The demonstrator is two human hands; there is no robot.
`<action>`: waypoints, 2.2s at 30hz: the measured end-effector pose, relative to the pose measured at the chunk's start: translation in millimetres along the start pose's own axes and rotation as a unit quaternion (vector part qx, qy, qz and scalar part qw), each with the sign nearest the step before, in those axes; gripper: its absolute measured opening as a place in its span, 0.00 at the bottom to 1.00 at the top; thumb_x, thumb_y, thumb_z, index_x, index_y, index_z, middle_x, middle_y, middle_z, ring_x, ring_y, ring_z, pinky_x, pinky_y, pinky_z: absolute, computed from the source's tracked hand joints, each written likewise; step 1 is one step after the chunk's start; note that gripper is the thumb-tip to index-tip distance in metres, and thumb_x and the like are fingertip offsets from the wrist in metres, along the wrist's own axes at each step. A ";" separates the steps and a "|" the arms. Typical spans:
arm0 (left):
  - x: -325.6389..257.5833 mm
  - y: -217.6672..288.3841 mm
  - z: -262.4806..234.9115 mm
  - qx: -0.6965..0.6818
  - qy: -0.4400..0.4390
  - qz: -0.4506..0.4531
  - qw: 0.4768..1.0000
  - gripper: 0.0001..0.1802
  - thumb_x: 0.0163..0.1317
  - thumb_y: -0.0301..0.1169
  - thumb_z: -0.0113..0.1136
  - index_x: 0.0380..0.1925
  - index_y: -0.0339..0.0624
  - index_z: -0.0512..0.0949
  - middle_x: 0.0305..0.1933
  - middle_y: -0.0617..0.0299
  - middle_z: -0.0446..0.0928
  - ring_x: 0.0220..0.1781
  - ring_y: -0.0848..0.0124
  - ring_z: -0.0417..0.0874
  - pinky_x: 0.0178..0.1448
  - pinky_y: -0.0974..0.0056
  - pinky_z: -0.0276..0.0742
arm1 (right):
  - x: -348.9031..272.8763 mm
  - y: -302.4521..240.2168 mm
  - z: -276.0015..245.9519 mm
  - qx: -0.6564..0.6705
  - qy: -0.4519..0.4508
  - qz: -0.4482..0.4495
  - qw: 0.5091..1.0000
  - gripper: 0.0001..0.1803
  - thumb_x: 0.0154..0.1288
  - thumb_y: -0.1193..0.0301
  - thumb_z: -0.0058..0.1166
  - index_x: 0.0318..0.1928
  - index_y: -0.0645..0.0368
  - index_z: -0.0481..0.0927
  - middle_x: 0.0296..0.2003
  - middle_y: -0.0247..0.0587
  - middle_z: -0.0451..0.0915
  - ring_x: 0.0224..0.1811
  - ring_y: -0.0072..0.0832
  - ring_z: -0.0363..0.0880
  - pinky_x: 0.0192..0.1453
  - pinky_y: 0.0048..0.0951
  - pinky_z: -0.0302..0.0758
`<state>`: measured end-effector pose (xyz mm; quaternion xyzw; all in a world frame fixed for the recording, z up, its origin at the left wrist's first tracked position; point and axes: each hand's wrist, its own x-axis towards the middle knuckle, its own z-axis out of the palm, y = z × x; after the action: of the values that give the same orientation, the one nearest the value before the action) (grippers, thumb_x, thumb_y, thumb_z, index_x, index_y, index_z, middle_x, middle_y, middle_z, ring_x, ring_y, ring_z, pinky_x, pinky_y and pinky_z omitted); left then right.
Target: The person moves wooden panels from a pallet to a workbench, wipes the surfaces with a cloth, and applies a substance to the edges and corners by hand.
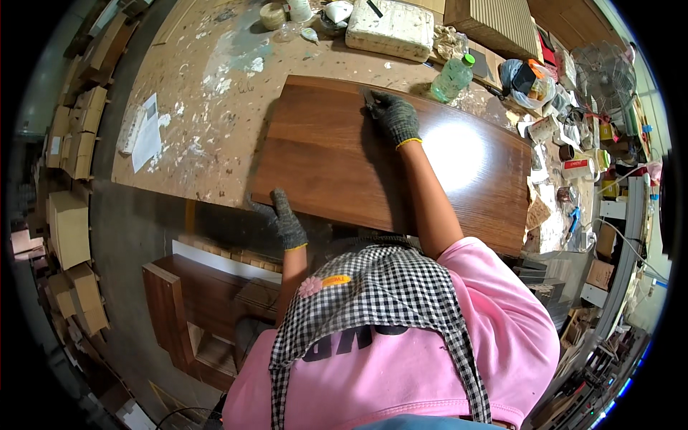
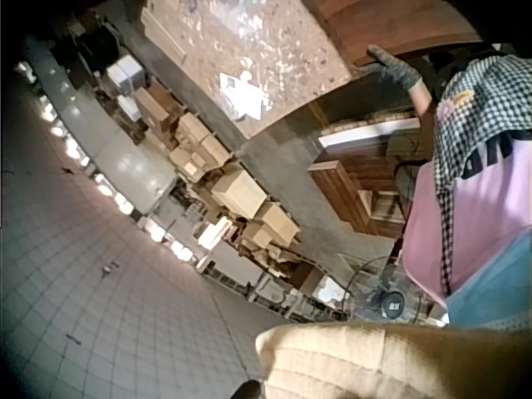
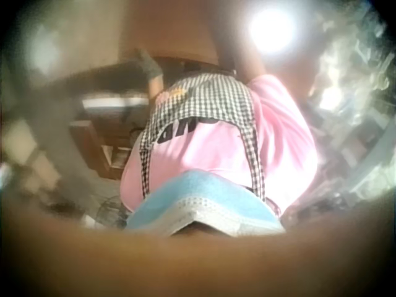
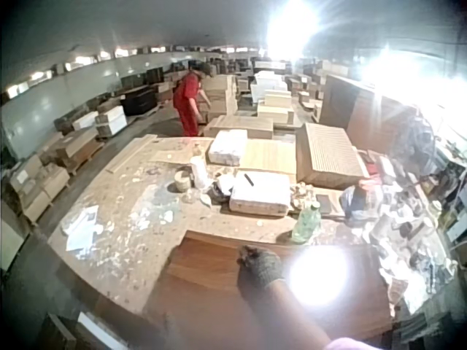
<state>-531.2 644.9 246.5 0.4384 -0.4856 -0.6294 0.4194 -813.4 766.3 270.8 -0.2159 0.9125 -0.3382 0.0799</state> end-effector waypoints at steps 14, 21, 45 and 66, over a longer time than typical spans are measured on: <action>5.8 -3.9 -3.0 0.074 0.003 0.055 0.996 0.42 0.69 0.33 0.61 0.75 0.37 0.48 0.72 0.46 0.58 0.69 0.58 0.63 0.75 0.53 0.61 | 7.5 -1.9 11.8 0.017 -0.003 0.000 1.000 0.22 0.63 0.49 0.60 0.52 0.45 0.86 0.46 0.45 0.85 0.49 0.44 0.84 0.54 0.42 0.78; 8.6 -7.8 -9.0 0.060 -0.018 0.060 0.996 0.41 0.69 0.35 0.61 0.74 0.38 0.49 0.72 0.45 0.57 0.70 0.57 0.62 0.75 0.52 0.60 | 22.6 -35.4 28.2 0.035 -0.026 -0.013 0.999 0.22 0.62 0.49 0.60 0.50 0.45 0.86 0.45 0.45 0.85 0.49 0.45 0.83 0.53 0.43 0.78; -1.7 4.8 8.1 0.100 0.041 0.027 0.994 0.40 0.70 0.35 0.60 0.73 0.33 0.51 0.73 0.45 0.57 0.70 0.58 0.62 0.76 0.54 0.58 | -47.4 -77.8 40.2 -0.050 -0.091 -0.264 0.959 0.12 0.67 0.61 0.49 0.44 0.46 0.84 0.38 0.50 0.83 0.41 0.51 0.83 0.45 0.51 0.78; 21.2 -40.1 -18.2 0.107 0.052 0.034 0.992 0.42 0.69 0.44 0.60 0.76 0.46 0.50 0.73 0.47 0.60 0.67 0.53 0.69 0.71 0.50 0.68 | -287.9 355.2 -344.6 -0.201 0.417 0.353 0.813 0.20 0.66 0.54 0.57 0.54 0.46 0.84 0.42 0.51 0.86 0.45 0.45 0.84 0.52 0.43 0.77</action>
<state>-523.4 627.4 201.5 0.4959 -0.5422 -0.5358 0.4160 -777.3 1336.9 300.6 0.2720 0.9192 -0.1536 -0.2398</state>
